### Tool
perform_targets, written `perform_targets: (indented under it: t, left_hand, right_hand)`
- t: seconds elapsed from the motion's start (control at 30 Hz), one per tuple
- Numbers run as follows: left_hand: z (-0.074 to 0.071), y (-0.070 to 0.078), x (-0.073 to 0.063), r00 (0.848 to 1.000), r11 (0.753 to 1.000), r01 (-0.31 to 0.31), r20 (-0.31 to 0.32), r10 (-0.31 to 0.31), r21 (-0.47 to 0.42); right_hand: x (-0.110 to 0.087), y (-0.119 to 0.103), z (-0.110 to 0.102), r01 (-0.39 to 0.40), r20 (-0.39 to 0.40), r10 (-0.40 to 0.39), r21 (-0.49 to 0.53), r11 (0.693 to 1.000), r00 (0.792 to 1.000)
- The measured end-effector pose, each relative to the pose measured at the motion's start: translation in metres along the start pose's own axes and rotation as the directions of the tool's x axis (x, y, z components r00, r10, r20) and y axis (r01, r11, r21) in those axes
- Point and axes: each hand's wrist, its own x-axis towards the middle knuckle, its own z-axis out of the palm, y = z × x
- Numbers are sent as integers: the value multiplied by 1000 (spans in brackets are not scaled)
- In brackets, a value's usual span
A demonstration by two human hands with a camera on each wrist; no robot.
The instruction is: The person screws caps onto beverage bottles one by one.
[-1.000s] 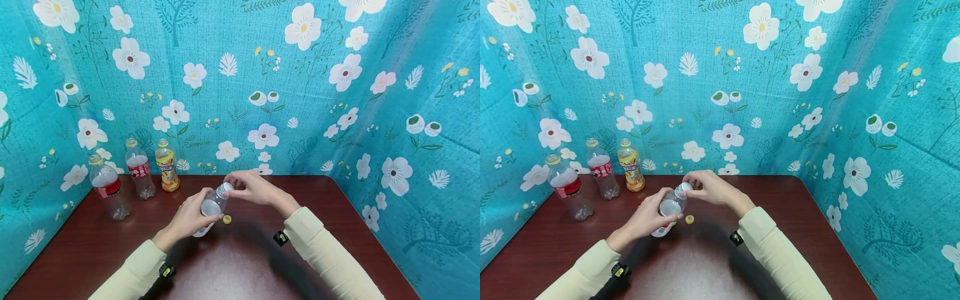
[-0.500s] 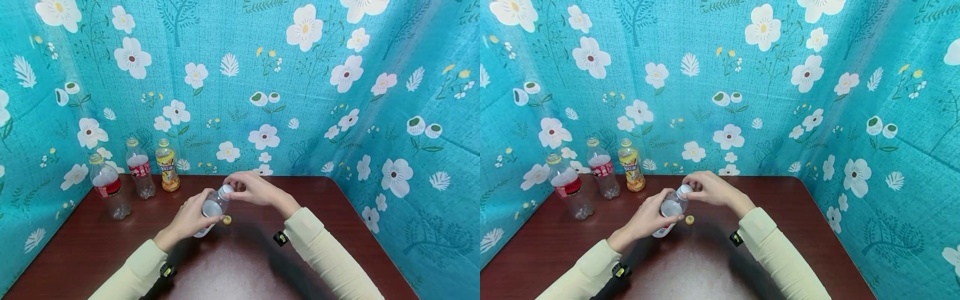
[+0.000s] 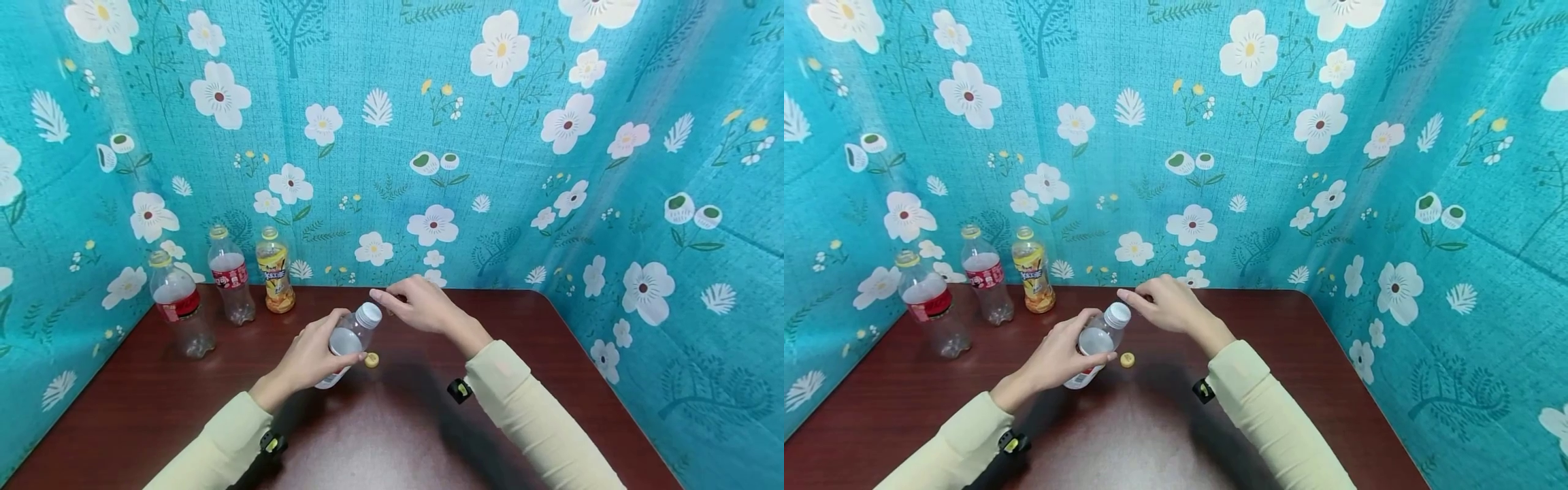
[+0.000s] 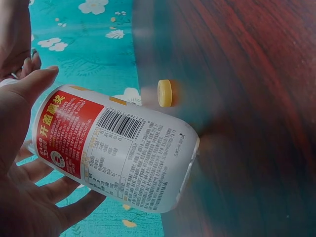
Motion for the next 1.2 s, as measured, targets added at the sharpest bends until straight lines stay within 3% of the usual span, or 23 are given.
perform_targets:
  t: [0.23, 0.43, 0.57, 0.73, 0.83, 0.93, 1.07, 1.2]
  left_hand:
    - [-1, 0, 0, 1000, 1000, 3, -6, -3, 0]
    - [1, 1, 1, 1000, 1000, 6, 7, -6, -6]
    - [1, 1, 1, 1000, 1000, 3, 10, -3, -20]
    - [2, 0, 0, 1000, 1000, -5, 3, 5, -28]
    - [3, 0, -1, 1000, 999, -5, 2, 5, -31]
    - [5, 1, -2, 1000, 1000, -9, 4, 9, -29]
    - [6, 1, -2, 1000, 1000, -13, 7, 13, -18]
    - [6, 1, -2, 1000, 999, -14, 0, 14, -29]
  right_hand:
    - [-1, 0, -10, 89, 105, -104, 138, 986, 989]
    - [-1, -2, -11, 115, 231, -151, 161, 980, 961]
    - [0, -2, -9, 130, 261, -172, 169, 977, 950]
    - [2, -3, -7, 149, 247, -185, 156, 976, 951]
    - [3, -5, -4, 128, 217, -153, 126, 984, 964]
    - [4, -7, -1, 94, 148, -94, 8, 996, 984]
    - [4, -6, 5, 33, 53, -25, -141, 989, 998]
    - [3, -3, 4, 2, 24, 1, -109, 994, 1000]
